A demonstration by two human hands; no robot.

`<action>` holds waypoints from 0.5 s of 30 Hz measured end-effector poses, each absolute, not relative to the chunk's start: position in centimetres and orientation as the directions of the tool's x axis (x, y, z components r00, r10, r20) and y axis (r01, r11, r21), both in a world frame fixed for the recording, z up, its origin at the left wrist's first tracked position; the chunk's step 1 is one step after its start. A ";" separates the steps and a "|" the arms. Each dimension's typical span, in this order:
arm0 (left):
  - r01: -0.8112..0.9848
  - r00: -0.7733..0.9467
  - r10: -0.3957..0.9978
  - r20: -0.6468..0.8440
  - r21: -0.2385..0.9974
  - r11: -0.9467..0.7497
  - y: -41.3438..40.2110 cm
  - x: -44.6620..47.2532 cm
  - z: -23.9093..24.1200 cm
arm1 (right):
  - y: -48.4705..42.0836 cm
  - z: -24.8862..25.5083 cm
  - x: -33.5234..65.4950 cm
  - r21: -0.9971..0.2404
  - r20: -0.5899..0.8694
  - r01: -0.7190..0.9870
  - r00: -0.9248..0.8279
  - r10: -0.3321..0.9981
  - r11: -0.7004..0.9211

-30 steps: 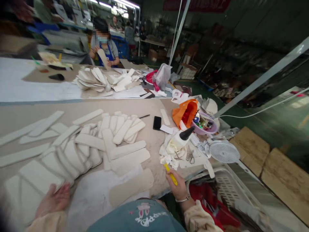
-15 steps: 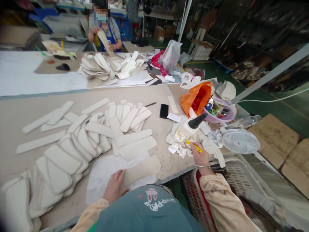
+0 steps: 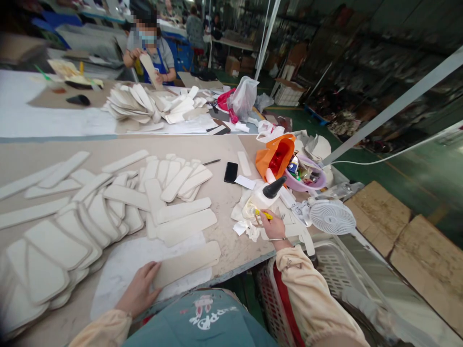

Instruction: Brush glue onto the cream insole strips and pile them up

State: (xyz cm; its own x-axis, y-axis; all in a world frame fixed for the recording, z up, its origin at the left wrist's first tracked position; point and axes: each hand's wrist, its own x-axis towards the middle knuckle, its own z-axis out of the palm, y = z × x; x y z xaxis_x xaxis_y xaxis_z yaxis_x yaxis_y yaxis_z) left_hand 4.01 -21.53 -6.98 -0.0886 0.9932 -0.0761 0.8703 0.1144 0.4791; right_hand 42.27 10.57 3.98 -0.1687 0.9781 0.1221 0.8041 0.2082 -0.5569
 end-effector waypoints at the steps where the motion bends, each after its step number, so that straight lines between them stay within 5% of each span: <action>1: 0.867 -0.094 0.993 -0.071 0.484 0.117 -21.5 4.0 -6.9 | 11.0 3.6 42.2 -0.546 0.122 0.807 -0.187 0.975 0.223; 15: 0.860 -0.150 0.988 -0.029 0.490 0.145 -21.5 4.1 -6.5 | 11.7 3.3 42.7 -0.528 0.128 0.808 -0.227 0.965 0.260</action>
